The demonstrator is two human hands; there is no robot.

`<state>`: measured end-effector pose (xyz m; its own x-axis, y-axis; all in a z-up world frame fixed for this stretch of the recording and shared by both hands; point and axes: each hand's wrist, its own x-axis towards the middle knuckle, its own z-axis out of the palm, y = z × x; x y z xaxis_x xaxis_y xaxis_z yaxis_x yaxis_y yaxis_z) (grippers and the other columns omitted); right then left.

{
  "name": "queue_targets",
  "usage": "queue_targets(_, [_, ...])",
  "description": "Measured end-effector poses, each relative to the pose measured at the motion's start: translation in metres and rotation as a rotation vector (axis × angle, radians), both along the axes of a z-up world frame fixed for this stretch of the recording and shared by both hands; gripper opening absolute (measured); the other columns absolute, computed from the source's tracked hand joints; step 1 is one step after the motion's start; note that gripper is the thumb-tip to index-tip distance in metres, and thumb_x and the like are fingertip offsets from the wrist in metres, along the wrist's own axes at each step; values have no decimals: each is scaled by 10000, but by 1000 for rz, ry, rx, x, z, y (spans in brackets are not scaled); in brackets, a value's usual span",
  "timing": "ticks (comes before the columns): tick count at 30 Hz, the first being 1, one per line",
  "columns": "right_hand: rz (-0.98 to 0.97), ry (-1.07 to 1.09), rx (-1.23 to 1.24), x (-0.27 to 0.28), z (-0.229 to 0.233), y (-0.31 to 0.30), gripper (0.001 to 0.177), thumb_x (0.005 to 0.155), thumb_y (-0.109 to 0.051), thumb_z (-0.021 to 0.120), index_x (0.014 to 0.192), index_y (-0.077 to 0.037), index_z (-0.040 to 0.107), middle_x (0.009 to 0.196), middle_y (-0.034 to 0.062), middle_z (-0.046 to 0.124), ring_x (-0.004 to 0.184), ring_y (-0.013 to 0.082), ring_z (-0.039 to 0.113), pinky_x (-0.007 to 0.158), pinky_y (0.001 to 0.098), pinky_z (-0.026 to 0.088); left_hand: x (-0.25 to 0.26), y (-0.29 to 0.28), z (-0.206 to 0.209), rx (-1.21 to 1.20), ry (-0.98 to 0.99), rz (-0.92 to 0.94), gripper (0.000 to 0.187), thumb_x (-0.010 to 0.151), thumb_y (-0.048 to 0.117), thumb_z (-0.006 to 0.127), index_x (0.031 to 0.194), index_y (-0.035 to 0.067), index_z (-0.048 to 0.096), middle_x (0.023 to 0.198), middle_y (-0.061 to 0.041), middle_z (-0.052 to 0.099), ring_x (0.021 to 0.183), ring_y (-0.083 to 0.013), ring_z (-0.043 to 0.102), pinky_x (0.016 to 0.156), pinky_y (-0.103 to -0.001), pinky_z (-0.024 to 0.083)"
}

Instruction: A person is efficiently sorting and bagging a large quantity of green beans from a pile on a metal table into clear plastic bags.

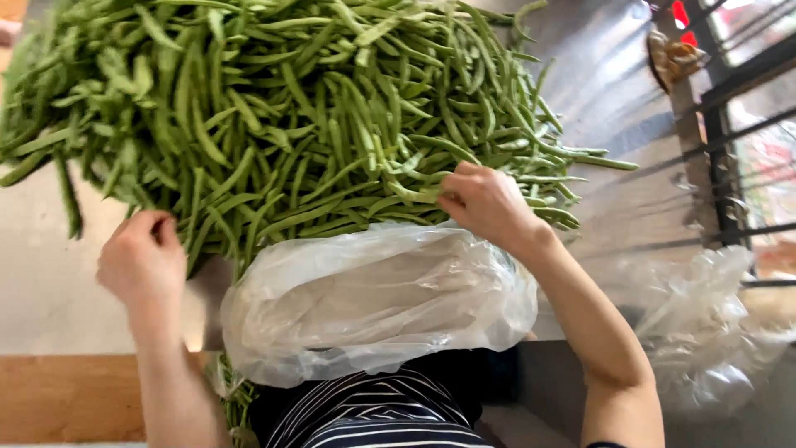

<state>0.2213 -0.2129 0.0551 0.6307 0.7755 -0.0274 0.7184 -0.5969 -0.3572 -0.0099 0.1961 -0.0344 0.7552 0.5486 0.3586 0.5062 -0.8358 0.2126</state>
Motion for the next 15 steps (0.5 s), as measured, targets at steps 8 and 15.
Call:
queue_targets(8, [-42,-271,-162,11,-77,7,254,793,-335,776,938,-195,621,893,17,568,695,365,694,646,498,595,19,7,-27,-236,242,106,222,987,378,720,1108,203,785,943,-74,741,878,-377,734,751,-551,591])
queue_targets(15, [-86,-321,-86,19,-83,0,207,828,-358,684,945,-205,607,893,31,533,684,374,679,623,496,585,21,10,-34,-148,81,36,170,1013,296,710,1106,165,767,975,-117,708,886,-420,712,746,-567,590])
